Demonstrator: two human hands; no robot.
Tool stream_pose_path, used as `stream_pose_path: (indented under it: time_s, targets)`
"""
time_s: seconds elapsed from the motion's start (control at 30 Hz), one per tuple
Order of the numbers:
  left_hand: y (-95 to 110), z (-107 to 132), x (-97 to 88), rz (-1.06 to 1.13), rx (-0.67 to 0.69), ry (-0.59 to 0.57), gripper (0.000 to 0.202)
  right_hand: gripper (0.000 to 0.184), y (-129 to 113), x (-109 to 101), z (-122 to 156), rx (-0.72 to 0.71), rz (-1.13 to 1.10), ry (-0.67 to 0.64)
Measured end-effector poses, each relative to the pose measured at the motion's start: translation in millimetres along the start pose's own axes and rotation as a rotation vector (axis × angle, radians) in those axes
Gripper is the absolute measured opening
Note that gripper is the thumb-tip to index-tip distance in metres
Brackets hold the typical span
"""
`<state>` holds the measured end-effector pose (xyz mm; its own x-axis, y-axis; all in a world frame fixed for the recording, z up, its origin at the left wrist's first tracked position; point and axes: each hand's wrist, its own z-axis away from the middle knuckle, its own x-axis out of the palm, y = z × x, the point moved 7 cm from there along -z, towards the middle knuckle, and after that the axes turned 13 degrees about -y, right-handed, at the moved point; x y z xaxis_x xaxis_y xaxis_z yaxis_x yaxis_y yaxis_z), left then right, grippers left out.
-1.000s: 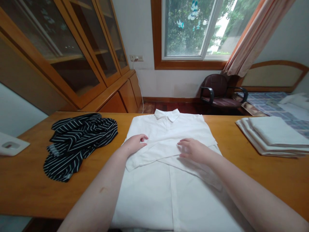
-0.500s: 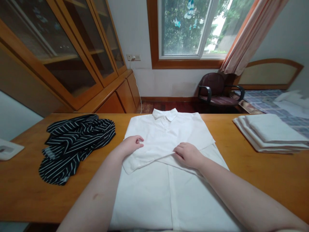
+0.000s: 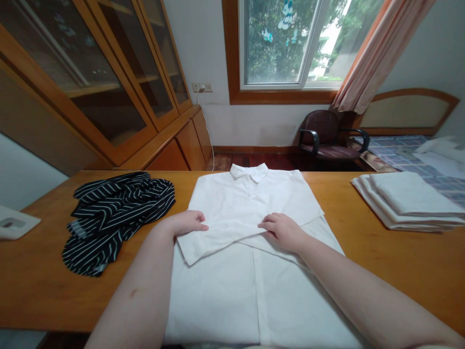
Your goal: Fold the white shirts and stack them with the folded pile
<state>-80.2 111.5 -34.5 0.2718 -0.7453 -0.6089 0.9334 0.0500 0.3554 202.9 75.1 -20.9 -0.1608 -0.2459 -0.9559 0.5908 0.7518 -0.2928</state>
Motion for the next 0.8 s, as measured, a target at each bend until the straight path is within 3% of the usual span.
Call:
stream_pose_path:
  time_s: [0.2, 0.33, 0.4, 0.47, 0.53, 0.6, 0.7, 0.8]
  targets:
    - [-19, 5, -5.2, -0.041, -0.183, 0.093, 0.040, 0.029, -5, -8, 2, 0.018, 0.013, -0.009]
    - [-10, 23, -28.5, -0.004, -0.261, 0.366, 0.036, 0.038, -11, -12, 2, -0.003, -0.017, -0.030]
    - [8, 27, -36.1, -0.028, -0.160, 0.518, 0.031, 0.033, -7, -12, 2, 0.045, -0.029, -0.003]
    - [34, 24, -32.6, -0.064, 0.075, 0.596, 0.029, 0.032, 3, -10, 2, 0.166, -0.023, 0.049]
    - [60, 18, -18.2, -0.108, 0.310, 0.596, 0.033, 0.040, 16, -4, 3, 0.311, 0.003, 0.068]
    - [81, 8, 3.0, -0.185, 0.439, 0.523, 0.041, 0.057, 27, 5, 3, 0.406, 0.023, 0.011]
    - [99, -9, 35.8, -0.297, 0.505, 0.325, 0.057, 0.070, 33, 18, 3, 0.444, 0.025, -0.107]
    - [102, -23, 53.3, -0.368, 0.473, 0.192, 0.073, 0.071, 33, 22, 3, 0.441, 0.031, -0.142]
